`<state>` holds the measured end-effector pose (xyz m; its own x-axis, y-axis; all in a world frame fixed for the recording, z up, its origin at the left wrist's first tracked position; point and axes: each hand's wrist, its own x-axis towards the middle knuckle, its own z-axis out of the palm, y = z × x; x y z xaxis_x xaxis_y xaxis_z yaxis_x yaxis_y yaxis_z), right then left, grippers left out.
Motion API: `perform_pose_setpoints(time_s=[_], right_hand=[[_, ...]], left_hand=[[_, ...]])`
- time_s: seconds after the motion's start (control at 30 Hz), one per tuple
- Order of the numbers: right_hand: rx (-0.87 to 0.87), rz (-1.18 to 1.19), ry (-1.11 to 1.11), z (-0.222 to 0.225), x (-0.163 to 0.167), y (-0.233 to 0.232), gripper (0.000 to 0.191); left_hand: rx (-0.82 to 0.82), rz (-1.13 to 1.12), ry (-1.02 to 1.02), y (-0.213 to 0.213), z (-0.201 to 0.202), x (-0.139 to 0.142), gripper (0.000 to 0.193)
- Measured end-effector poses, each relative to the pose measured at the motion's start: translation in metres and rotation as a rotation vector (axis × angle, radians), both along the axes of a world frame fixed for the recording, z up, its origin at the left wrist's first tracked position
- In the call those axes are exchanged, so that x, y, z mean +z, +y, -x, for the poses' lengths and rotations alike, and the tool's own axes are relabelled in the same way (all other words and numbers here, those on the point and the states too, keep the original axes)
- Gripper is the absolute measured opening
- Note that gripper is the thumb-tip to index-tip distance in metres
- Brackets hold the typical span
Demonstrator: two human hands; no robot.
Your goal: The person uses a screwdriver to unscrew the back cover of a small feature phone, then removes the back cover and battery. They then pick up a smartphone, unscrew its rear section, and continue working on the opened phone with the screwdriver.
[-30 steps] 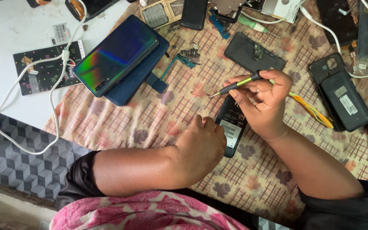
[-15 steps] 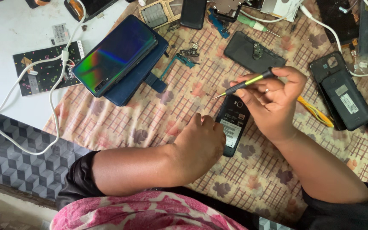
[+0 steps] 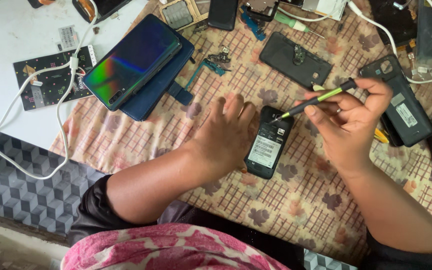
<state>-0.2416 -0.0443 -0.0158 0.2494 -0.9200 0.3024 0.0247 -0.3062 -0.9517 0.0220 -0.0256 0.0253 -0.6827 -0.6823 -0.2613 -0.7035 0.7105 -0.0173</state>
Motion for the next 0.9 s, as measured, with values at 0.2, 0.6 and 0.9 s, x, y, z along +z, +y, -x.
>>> perform_pose_setpoints(time_s=[0.2, 0.6, 0.9], right_hand=[[-0.047, -0.114, -0.084, 0.002, -0.014, 0.013, 0.057], [-0.072, -0.231, -0.056, -0.016, -0.026, 0.016, 0.059], [-0.095, -0.244, -0.032, -0.017, -0.029, 0.016, 0.060]], left_hand=[[0.048, -0.199, 0.035, -0.024, 0.001, 0.004, 0.138], [0.063, -0.276, 0.003, -0.031, 0.003, 0.006, 0.144], [0.054, -0.252, -0.009, -0.029, 0.003, 0.006, 0.142]])
